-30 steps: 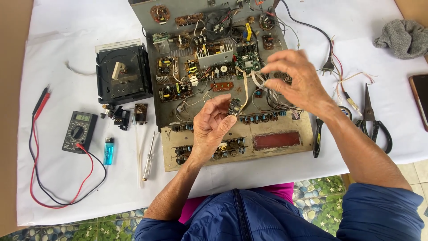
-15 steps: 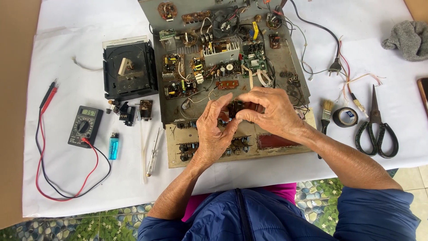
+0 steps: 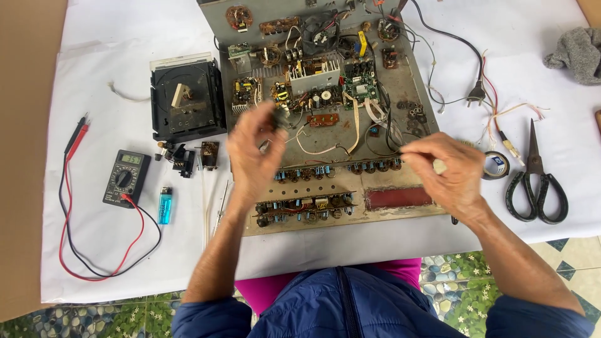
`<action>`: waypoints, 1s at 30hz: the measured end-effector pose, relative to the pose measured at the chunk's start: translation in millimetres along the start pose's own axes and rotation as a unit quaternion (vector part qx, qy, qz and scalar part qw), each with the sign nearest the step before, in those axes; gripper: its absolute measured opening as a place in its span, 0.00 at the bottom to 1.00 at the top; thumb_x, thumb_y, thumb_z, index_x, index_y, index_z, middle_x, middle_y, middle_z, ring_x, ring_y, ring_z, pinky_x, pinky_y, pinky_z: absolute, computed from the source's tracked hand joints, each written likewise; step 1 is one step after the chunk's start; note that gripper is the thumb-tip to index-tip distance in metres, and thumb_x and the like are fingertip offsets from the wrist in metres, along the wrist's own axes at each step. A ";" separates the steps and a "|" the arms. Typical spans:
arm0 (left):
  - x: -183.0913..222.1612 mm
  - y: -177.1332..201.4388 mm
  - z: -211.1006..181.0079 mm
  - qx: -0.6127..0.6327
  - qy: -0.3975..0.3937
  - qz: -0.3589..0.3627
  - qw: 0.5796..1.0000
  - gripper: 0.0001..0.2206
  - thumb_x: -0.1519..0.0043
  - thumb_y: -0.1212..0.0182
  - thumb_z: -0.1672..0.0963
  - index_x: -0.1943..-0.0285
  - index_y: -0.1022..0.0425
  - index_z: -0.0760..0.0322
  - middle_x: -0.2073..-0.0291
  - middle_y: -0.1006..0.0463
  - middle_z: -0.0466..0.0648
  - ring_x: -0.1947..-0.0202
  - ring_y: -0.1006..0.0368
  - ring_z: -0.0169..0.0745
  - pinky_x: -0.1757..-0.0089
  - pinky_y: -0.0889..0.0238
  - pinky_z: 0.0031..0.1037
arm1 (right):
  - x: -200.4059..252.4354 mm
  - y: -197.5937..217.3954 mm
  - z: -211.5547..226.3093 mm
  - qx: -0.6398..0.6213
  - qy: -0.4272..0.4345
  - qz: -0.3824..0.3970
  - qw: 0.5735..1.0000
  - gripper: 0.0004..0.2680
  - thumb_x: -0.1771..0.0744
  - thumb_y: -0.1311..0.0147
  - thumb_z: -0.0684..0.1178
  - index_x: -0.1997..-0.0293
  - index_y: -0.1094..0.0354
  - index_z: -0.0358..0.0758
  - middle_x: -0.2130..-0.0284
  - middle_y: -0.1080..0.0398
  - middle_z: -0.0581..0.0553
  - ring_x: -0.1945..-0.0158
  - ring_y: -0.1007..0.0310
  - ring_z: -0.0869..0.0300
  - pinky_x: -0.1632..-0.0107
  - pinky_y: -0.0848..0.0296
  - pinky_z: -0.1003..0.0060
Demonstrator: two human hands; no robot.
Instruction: Adjusting and repairing the internal wiring and circuit boards of an electronic device on a workbench.
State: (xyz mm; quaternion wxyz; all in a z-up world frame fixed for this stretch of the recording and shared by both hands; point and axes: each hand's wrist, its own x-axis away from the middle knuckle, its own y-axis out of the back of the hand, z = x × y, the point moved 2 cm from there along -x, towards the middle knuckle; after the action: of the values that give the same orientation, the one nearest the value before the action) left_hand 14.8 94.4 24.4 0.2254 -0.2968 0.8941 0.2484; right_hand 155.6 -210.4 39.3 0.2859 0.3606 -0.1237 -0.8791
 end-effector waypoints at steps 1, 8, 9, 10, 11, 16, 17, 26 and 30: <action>-12.5 5.4 9.2 -0.001 0.001 0.000 1.000 0.22 0.38 0.37 0.65 0.34 0.31 0.62 0.56 0.25 0.59 0.58 0.20 0.58 0.57 0.21 0.41 | 8.4 5.7 -0.6 -0.001 -0.001 0.000 1.000 0.03 0.31 0.39 0.38 0.55 0.23 0.33 0.71 0.25 0.42 0.71 0.29 0.60 0.65 0.27 0.65; -77.8 16.4 85.6 -0.115 -0.043 0.014 0.992 0.15 0.38 0.45 0.69 0.44 0.36 0.67 0.58 0.17 0.60 0.74 0.21 0.41 0.74 0.23 0.25 | 60.0 28.4 -22.5 0.165 -0.022 -0.057 0.984 0.02 0.30 0.35 0.32 0.57 0.23 0.28 0.63 0.22 0.39 0.63 0.25 0.57 0.60 0.29 0.66; -84.4 11.3 102.8 -0.124 -0.041 0.038 0.991 0.14 0.39 0.46 0.70 0.47 0.38 0.70 0.61 0.17 0.62 0.80 0.24 0.39 0.81 0.27 0.23 | 67.8 30.1 -30.0 0.182 -0.029 -0.077 0.980 0.02 0.30 0.35 0.32 0.56 0.23 0.28 0.63 0.22 0.40 0.62 0.25 0.57 0.59 0.30 0.65; -89.1 6.2 110.1 -0.125 -0.040 0.036 0.991 0.14 0.39 0.46 0.70 0.47 0.38 0.70 0.61 0.17 0.62 0.80 0.24 0.39 0.81 0.27 0.23 | 72.1 29.6 -33.1 0.181 -0.028 -0.075 0.980 0.02 0.30 0.35 0.32 0.56 0.23 0.28 0.63 0.22 0.40 0.62 0.25 0.57 0.59 0.30 0.65; -93.9 0.3 118.8 -0.147 -0.008 0.052 0.988 0.12 0.41 0.47 0.70 0.52 0.34 0.71 0.61 0.17 0.62 0.77 0.21 0.43 0.80 0.26 0.24 | 76.4 30.0 -36.8 0.181 -0.033 -0.086 0.979 0.02 0.29 0.36 0.32 0.56 0.24 0.29 0.64 0.23 0.40 0.62 0.25 0.56 0.58 0.30 0.64; -104.7 -18.5 174.8 -0.244 0.027 0.095 0.965 0.10 0.41 0.42 0.65 0.54 0.34 0.63 0.74 0.33 0.48 0.76 0.49 0.42 0.72 0.52 0.41 | 85.5 26.3 -43.0 0.178 -0.054 -0.116 0.976 0.01 0.29 0.36 0.35 0.55 0.24 0.29 0.64 0.23 0.39 0.61 0.24 0.54 0.58 0.28 0.62; -104.3 -22.6 187.4 -0.271 0.039 0.116 0.955 0.10 0.39 0.43 0.64 0.52 0.34 0.62 0.75 0.36 0.49 0.74 0.48 0.46 0.70 0.50 0.44 | 84.4 24.7 -40.4 0.168 -0.069 -0.116 0.976 0.01 0.29 0.37 0.36 0.55 0.24 0.29 0.65 0.23 0.40 0.63 0.26 0.56 0.60 0.29 0.64; -109.3 -41.7 235.5 -0.351 0.104 0.149 0.919 0.12 0.40 0.43 0.63 0.51 0.23 0.57 0.65 0.18 0.52 0.57 0.25 0.61 0.55 0.43 0.54 | 90.0 8.3 -63.8 0.118 -0.109 -0.132 0.978 0.01 0.31 0.37 0.37 0.59 0.24 0.30 0.70 0.26 0.39 0.67 0.27 0.54 0.62 0.29 0.63; -109.4 -41.2 246.1 -0.344 0.114 0.167 0.917 0.09 0.37 0.40 0.60 0.51 0.23 0.52 0.63 0.17 0.55 0.56 0.22 0.66 0.53 0.42 0.55 | 93.7 4.9 -75.0 0.118 -0.104 -0.143 0.977 0.02 0.32 0.34 0.37 0.61 0.23 0.30 0.74 0.27 0.36 0.70 0.25 0.49 0.64 0.26 0.60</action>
State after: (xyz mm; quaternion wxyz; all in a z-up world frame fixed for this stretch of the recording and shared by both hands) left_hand 183.2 253.6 -118.9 -0.0386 -0.2288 0.8095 0.5394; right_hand 156.4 -270.7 -64.6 0.0984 0.3119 -0.2026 -0.9230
